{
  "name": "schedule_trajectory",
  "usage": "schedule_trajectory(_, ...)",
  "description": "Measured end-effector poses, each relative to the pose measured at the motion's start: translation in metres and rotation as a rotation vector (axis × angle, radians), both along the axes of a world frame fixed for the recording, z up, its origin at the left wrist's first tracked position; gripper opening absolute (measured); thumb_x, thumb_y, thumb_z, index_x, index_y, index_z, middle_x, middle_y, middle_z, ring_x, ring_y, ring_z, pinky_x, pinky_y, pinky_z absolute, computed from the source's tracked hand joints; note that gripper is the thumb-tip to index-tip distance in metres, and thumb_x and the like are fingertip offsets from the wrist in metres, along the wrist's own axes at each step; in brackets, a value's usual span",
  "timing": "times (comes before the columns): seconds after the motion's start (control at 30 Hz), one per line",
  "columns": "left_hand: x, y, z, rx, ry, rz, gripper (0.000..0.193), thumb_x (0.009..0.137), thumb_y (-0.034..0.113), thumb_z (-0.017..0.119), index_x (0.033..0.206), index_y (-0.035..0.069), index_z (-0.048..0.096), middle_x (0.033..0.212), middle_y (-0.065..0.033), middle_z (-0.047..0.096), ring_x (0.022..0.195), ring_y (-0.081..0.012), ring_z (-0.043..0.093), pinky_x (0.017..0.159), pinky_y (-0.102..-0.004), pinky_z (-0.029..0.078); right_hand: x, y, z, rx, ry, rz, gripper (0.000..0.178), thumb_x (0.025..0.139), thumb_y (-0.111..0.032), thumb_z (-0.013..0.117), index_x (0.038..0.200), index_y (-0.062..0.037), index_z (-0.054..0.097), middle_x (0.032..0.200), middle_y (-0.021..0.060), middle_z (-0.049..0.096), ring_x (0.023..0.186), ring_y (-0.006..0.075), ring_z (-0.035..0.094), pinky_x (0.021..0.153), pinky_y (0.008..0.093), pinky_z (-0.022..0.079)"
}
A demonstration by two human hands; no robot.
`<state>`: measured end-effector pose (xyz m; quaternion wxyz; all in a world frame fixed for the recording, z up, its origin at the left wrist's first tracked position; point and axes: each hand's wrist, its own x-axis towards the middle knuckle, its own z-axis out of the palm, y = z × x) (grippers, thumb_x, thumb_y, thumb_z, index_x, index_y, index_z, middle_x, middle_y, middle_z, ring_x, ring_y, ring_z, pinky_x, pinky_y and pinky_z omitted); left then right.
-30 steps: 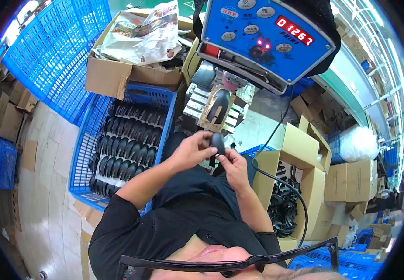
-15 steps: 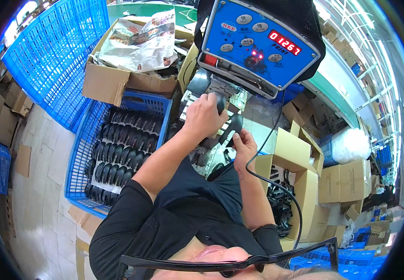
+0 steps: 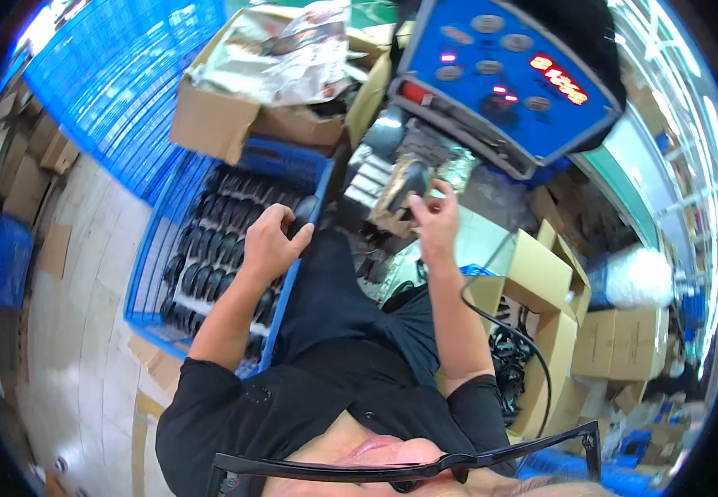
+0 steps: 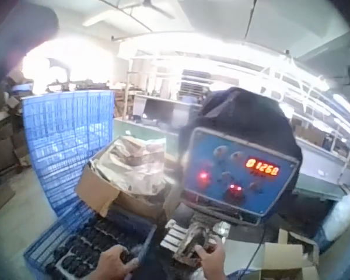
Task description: Assembling and processing electronic parts using a manual press machine in a factory setting.
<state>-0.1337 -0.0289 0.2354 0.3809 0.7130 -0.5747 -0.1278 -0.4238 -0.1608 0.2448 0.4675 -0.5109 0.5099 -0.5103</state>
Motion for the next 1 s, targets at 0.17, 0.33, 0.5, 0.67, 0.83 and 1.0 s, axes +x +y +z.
schedule_trajectory(0.17,0.064,0.045,-0.079,0.089,-0.067,0.111,0.038,0.086,0.037,0.082,0.102,0.005,0.069,0.099,-0.0165,0.07,0.1,-0.0364,0.068,0.089,-0.0482,0.055,-0.076,0.034,-0.041,0.002,-0.073,0.011,0.049,0.108,-0.012,0.065,0.154,-0.0033,0.049,0.09,-0.0025,0.055,0.072,0.0064,0.05,0.066,0.0243,0.046)
schedule_trajectory(0.33,0.138,0.125,-0.136,0.372,-0.14,0.355,0.041,0.087,0.037,0.081,0.112,0.006,0.071,0.112,-0.0182,0.072,0.113,-0.0396,0.067,0.095,-0.0498,0.055,-0.204,0.083,-0.098,0.196,0.285,-0.23,0.05,0.106,-0.012,0.068,0.153,-0.0068,0.052,0.115,0.0025,0.059,0.093,0.0119,0.058,0.077,0.028,0.05)
schedule_trajectory(0.5,0.229,0.146,-0.168,0.39,-0.233,0.651,0.036,0.089,0.032,0.081,0.114,0.007,0.07,0.116,-0.0178,0.071,0.111,-0.0395,0.07,0.094,-0.0517,0.056,-0.378,0.136,-0.188,0.268,0.206,-0.5,0.048,0.098,-0.007,0.07,0.144,0.0007,0.058,0.119,0.0104,0.066,0.102,0.0185,0.066,0.084,0.0342,0.055)
schedule_trajectory(0.67,0.267,0.164,-0.206,0.543,-0.18,0.743,0.039,0.09,0.028,0.08,0.122,0.008,0.069,0.126,-0.0187,0.071,0.115,-0.0396,0.071,0.095,-0.0516,0.058,-0.511,0.191,-0.259,0.488,0.714,-0.582,0.045,0.085,-0.008,0.079,0.125,0.0086,0.068,0.107,0.0111,0.071,0.095,0.022,0.068,0.085,0.0395,0.055)
schedule_trajectory(0.83,0.277,0.151,-0.196,0.7,-0.25,0.686,0.042,0.089,0.027,0.082,0.124,0.008,0.069,0.131,-0.0194,0.07,0.118,-0.0402,0.07,0.098,-0.0513,0.058,-0.417,0.239,-0.25,0.762,0.647,-0.592,0.039,0.085,-0.007,0.078,0.119,0.0078,0.066,0.104,0.0106,0.07,0.092,0.0221,0.066,0.084,0.0394,0.055)
schedule_trajectory(1.0,0.278,0.151,-0.216,0.589,-0.178,0.63,0.041,0.086,0.025,0.083,0.12,0.004,0.072,0.125,-0.0233,0.073,0.117,-0.0417,0.07,0.101,-0.0486,0.056,-0.38,0.246,-0.229,0.775,0.614,-0.589,0.033,0.085,-0.007,0.076,0.113,0.007,0.065,0.1,0.0102,0.069,0.089,0.0222,0.064,0.082,0.0392,0.054)
